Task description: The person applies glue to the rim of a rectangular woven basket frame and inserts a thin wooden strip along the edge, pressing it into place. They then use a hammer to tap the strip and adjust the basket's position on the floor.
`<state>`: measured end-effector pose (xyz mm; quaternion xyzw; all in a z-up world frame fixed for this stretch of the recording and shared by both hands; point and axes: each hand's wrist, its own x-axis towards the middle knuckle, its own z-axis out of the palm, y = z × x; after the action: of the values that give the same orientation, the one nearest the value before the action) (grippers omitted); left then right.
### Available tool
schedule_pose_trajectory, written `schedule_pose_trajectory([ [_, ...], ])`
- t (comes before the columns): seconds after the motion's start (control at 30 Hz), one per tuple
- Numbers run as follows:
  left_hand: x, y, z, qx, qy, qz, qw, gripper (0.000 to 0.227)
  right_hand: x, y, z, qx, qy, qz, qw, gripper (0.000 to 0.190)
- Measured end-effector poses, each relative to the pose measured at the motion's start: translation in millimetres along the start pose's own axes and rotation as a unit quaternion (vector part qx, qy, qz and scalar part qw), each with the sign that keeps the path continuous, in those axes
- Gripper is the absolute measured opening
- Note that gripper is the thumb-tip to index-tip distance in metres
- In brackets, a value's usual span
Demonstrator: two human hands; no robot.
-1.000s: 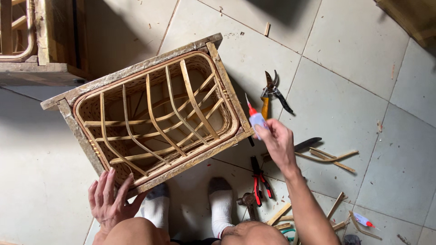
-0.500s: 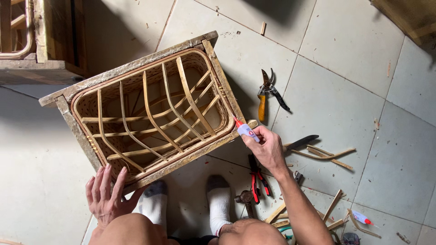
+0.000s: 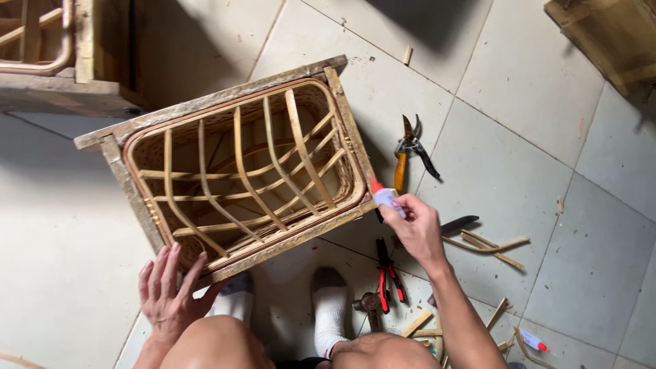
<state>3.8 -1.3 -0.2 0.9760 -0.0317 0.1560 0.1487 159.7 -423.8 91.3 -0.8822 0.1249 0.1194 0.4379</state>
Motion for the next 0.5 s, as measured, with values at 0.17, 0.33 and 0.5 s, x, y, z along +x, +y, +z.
schedule_pose_trajectory([
  [0.17,3,-1,-3,-0.026,0.002,0.003,1.0,0.059,-17,17,-5,0.169,0.042,-0.049,0.983,0.033],
  [0.33,13,2,-10,-0.056,-0.002,0.009,0.998,0.053,0,89,-26,0.204,0.149,-0.034,0.967,0.029],
  [0.5,22,7,-19,-0.074,-0.016,0.0,0.997,0.053,52,194,-35,0.103,0.218,-0.004,0.971,0.037],
])
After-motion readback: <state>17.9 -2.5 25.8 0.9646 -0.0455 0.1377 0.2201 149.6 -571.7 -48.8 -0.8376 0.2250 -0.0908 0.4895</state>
